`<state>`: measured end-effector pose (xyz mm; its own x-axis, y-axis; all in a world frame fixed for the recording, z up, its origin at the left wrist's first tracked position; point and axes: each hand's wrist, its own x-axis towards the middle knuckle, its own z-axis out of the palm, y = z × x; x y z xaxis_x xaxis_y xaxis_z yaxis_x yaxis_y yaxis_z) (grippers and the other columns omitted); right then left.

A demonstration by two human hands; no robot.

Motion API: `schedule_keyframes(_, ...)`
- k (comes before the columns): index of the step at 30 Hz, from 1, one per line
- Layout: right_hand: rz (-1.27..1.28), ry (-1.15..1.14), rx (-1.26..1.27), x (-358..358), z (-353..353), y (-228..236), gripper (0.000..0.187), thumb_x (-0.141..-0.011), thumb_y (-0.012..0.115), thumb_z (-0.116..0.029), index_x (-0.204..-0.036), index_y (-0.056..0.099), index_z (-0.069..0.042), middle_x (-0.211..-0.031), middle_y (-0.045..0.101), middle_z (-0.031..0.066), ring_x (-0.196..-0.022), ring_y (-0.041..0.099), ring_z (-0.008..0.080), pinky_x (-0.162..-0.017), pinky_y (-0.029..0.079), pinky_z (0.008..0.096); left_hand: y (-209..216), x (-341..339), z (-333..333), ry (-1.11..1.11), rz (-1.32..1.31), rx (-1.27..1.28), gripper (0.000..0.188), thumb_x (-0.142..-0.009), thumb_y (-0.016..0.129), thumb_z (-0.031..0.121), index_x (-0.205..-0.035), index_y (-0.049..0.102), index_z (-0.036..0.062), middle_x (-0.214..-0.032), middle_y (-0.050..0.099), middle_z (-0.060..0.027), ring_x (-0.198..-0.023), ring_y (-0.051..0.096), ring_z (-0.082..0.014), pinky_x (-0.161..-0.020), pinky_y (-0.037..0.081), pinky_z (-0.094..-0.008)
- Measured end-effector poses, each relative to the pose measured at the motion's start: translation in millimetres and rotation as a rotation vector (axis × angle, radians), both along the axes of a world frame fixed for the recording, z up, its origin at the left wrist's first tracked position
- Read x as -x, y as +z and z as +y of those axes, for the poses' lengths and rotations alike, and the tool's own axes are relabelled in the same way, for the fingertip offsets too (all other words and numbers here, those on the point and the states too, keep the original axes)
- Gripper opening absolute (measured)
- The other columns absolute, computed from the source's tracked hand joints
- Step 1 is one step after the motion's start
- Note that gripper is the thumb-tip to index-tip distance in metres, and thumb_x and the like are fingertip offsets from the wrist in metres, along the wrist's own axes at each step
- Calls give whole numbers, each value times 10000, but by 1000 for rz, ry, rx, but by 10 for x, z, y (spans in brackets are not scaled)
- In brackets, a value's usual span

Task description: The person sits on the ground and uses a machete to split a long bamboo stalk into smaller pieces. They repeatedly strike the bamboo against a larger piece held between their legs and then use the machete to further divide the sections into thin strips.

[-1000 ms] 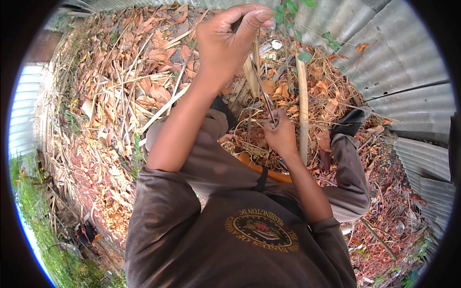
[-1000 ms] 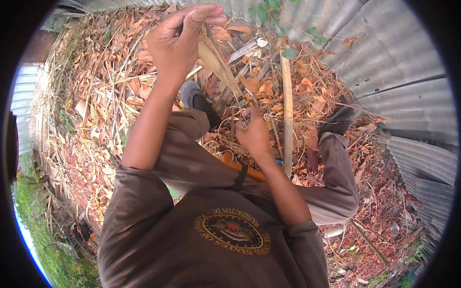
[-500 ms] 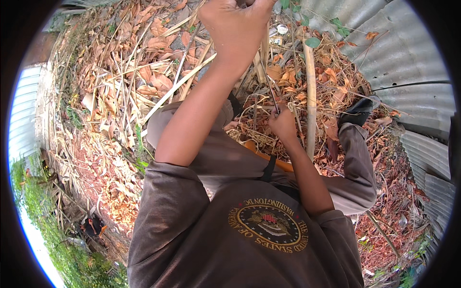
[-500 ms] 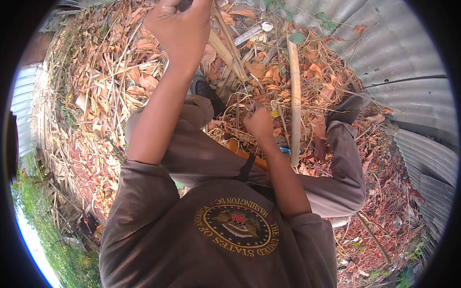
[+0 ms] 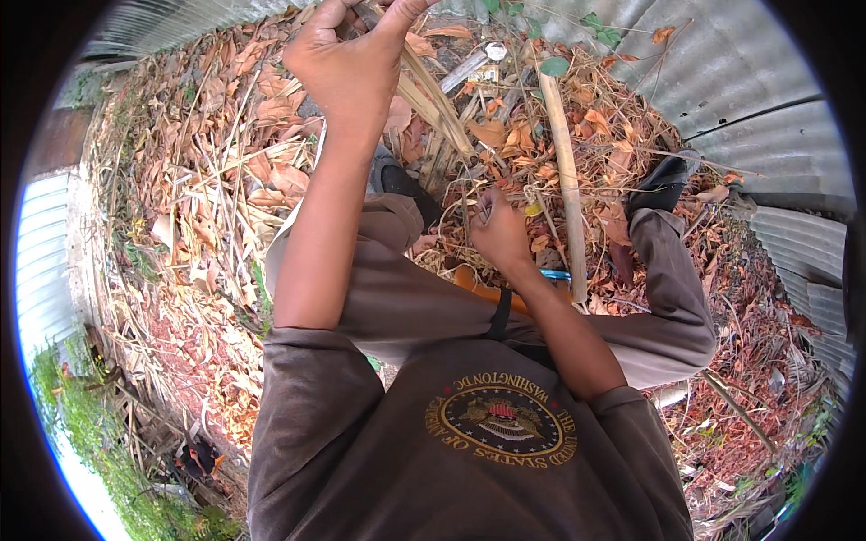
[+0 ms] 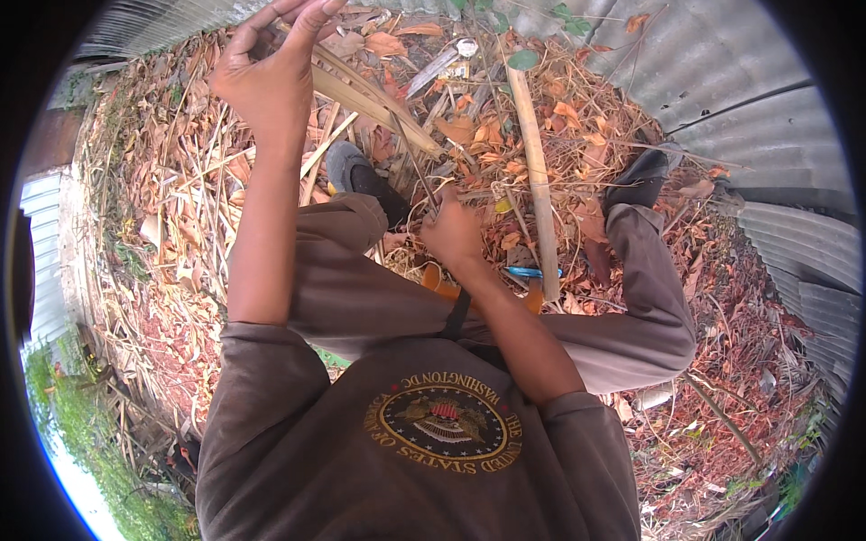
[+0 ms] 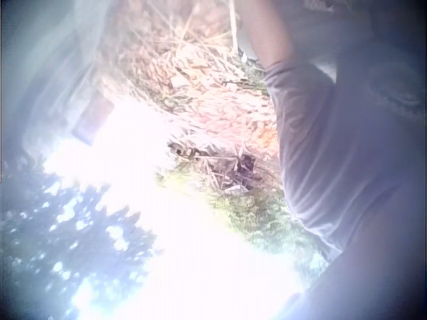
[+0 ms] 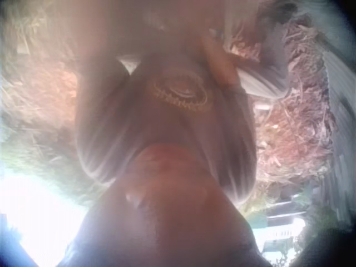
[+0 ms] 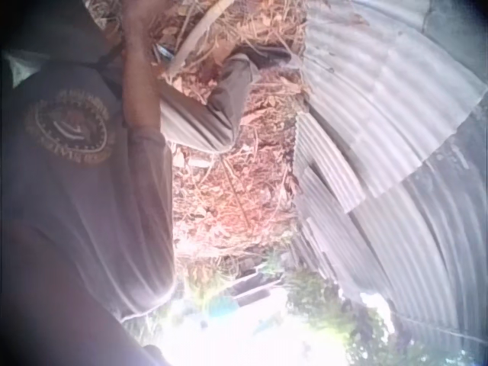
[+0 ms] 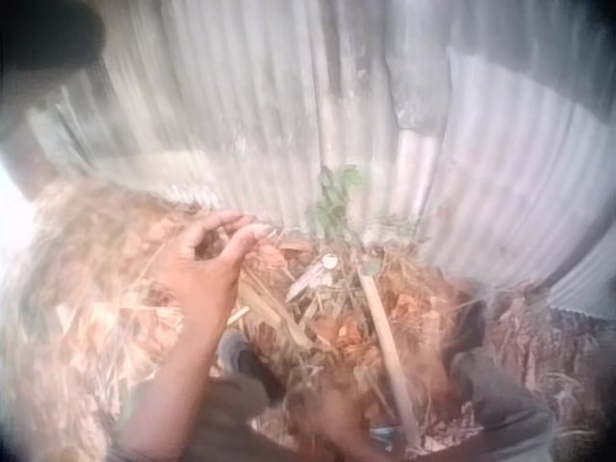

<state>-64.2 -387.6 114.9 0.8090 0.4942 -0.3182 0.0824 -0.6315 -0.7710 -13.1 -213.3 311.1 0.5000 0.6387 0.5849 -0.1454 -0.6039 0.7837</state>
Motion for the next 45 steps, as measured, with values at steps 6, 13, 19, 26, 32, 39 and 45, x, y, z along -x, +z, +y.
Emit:
schedule_keyframes(6, -7, 17, 7, -102, -60, -294, 262, -780, 621, -115, -1011, 541, -22, -764, 644, 209, -730, 644, 410, -672, 507, 463, -82, -71, 0, -22, -181, -16, 187, -752, 767, -6, -905, 663, -35, -785, 671, -104, -732, 681, -164, -609, 591, -237)
schedule_keyframes(13, 30, 46, 274, -43, -228, -1414, 204, -784, 633, -111, -953, 558, -27, -746, 643, 203, -727, 656, 373, -622, 510, 462, -38, 3, 24, -21, -32, 3, 259, -784, 741, 21, -1010, 636, -48, -869, 673, -142, -754, 676, -173, -641, 587, -249)
schedule_keyframes(19, 159, 89, 247, -181, -311, -1596, 150, -784, 609, -131, -894, 602, -29, -753, 648, 205, -720, 648, 356, -639, 508, 434, -64, -86, 25, -114, -97, 9, 209, -758, 751, -2, -950, 670, -14, -797, 686, -118, -700, 681, -149, -604, 594, -227)
schedule_keyframes(26, 789, 70, -61, -513, -353, -1009, 108, -799, 568, -97, -814, 594, 7, -588, 538, 87, -427, 482, 181, -401, 372, 331, -44, -116, 239, -64, -28, -107, 411, -768, 743, 6, -1160, 623, -17, -1000, 688, -158, -897, 675, -203, -782, 583, -290)
schedule_keyframes(32, 849, -3, -138, -506, -341, -888, 49, -803, 528, -30, -823, 542, 12, -550, 466, 51, -359, 392, 120, -334, 299, 287, 12, -218, 216, -131, 30, -39, 453, -795, 720, 5, -1224, 578, -35, -1116, 659, -179, -1002, 648, -212, -855, 554, -314)
schedule_keyframes(39, 1125, -8, -306, -486, -400, -1157, 23, -792, 535, 10, -813, 544, 3, -521, 415, 16, -365, 367, 113, -339, 304, 276, 234, -129, 101, -122, 202, 126, 438, -806, 719, 28, -1219, 587, -34, -1146, 659, -141, -987, 650, -179, -868, 538, -297)
schedule_keyframes(45, 1313, -103, -472, -134, -259, -1363, 28, -823, 570, -47, -818, 550, -29, -507, 401, -2, -384, 389, 138, -407, 373, 327, 112, -142, 431, -63, 145, -44, 389, -793, 721, 5, -1166, 622, -44, -1091, 679, -126, -932, 661, -172, -790, 541, -266)
